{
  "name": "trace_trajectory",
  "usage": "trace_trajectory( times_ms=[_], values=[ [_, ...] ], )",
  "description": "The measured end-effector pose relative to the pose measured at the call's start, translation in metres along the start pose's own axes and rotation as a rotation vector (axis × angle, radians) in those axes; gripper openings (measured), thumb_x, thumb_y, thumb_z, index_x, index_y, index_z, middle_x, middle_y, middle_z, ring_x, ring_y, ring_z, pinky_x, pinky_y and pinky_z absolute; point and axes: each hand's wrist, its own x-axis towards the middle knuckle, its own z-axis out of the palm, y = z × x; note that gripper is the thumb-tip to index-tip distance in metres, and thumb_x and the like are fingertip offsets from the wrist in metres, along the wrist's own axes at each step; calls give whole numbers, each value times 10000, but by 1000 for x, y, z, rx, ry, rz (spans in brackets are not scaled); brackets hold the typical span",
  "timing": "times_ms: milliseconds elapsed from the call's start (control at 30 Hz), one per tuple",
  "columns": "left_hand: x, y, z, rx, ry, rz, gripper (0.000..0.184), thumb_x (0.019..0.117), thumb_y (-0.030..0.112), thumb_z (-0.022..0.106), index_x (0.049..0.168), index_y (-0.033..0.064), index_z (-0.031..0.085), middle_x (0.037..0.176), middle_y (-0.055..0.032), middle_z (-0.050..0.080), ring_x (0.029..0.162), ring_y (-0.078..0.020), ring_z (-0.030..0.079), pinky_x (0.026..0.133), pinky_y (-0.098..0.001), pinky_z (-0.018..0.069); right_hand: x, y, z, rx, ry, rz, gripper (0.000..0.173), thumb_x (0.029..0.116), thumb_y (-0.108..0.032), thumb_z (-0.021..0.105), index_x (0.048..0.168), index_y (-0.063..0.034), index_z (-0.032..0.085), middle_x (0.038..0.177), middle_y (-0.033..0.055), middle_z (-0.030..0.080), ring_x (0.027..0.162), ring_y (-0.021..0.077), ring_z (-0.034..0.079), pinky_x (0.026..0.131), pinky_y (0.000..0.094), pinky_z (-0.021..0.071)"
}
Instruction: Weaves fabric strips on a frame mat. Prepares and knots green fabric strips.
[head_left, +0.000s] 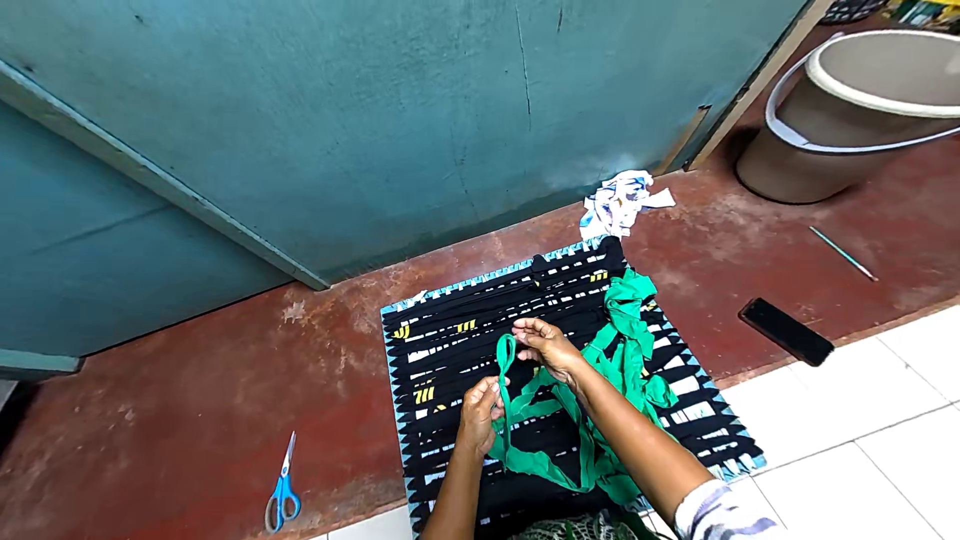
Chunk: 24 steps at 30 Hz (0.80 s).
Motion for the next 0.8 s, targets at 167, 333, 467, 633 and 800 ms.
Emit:
trace_trajectory(
  times_ms=[167,333,467,633,800],
  values=[
    [11,-13,7,-113,231,57,253,1055,-14,378,966,-11,616,638,34,563,490,0,486,493,-135,444,-17,46,7,-61,-75,80,342,1069,-115,506,1348,81,528,1237,181,626,1021,198,656,850,353,559],
    [20,-25,12,30,247,122,215,1000,-71,454,960,-43,663,703,12,642,563,-11,546,559,-165,479,-23,65,26,-115,-99,55,207,1015,-56,605,1174,63,667,867,47,704,711,55,629,710,233,538],
    [25,-21,10,226,286,87,162,997,-53,534,942,-68,685,683,6,633,550,-4,519,534,-157,441,-19,68,32,-107,22,28,238,1003,-26,616,1213,73,671,1088,144,714,939,114,659,881,283,531],
    [30,-25,5,447,263,96,224,994,-17,554,788,-13,644,604,45,527,542,-6,481,557,-175,425,-17,68,32,-112,82,51,157,1001,-16,613,1122,68,666,968,103,674,767,86,591,691,248,493],
    [32,-32,2,590,208,107,211,1000,0,535,807,-21,620,656,24,507,610,-32,473,625,-222,426,-8,68,25,-90,73,173,96,1031,-64,586,955,-6,580,730,10,518,557,58,440,524,219,387]
  ],
)
